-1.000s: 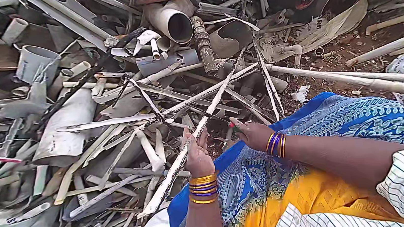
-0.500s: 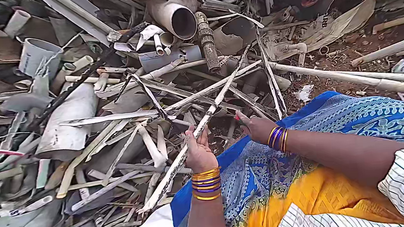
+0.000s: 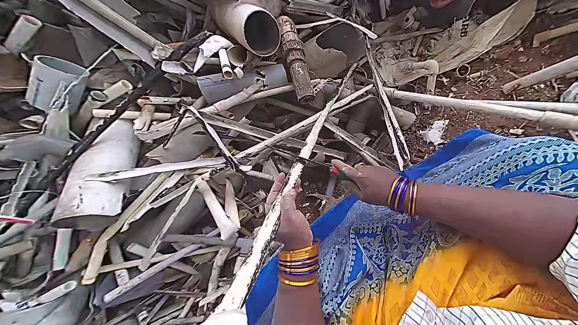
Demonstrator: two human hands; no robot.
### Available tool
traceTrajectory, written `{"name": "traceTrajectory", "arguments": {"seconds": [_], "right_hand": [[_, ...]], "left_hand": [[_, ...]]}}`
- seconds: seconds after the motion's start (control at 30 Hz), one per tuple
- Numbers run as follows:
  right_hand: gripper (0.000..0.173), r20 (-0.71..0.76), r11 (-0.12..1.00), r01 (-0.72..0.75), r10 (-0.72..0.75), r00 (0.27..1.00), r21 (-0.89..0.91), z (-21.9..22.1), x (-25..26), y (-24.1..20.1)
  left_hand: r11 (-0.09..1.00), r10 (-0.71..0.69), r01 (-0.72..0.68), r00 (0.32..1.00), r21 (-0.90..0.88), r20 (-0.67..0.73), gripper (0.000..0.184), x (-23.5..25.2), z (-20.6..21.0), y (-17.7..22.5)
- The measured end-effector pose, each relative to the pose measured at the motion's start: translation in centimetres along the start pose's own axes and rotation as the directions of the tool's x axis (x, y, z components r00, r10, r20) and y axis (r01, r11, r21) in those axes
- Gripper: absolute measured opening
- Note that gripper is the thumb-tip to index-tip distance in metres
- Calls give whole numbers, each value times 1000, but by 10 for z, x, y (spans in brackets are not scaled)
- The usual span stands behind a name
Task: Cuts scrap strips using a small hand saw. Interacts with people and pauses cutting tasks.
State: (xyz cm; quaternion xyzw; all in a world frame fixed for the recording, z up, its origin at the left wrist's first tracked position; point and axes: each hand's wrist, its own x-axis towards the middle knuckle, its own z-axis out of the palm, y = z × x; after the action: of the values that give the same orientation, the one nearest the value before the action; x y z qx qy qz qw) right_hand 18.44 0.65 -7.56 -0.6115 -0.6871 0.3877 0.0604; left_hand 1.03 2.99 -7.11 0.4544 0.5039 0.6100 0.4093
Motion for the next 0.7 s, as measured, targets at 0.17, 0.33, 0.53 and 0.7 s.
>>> {"name": "traceTrajectory", "arguments": {"seconds": [0.17, 0.33, 0.53, 0.7], "right_hand": [[57, -10, 998, 53, -53, 999, -27, -1, -10, -14], [57, -18, 998, -55, 56, 998, 24, -9, 2, 3], [58, 13, 993, -118, 118, 993, 22, 3, 8, 6], [58, 28, 992, 95, -93, 995, -79, 18, -6, -10]], "left_hand": [[1000, 29, -29, 999, -2, -26, 36, 3, 2, 2], [998, 65, -65, 997, 20, 38, 39, -4, 4, 5], [885, -421, 357, 888, -300, -184, 35, -4, 20, 29], [761, -615, 489, 753, -427, -234, 33, 4, 21, 37]]}}
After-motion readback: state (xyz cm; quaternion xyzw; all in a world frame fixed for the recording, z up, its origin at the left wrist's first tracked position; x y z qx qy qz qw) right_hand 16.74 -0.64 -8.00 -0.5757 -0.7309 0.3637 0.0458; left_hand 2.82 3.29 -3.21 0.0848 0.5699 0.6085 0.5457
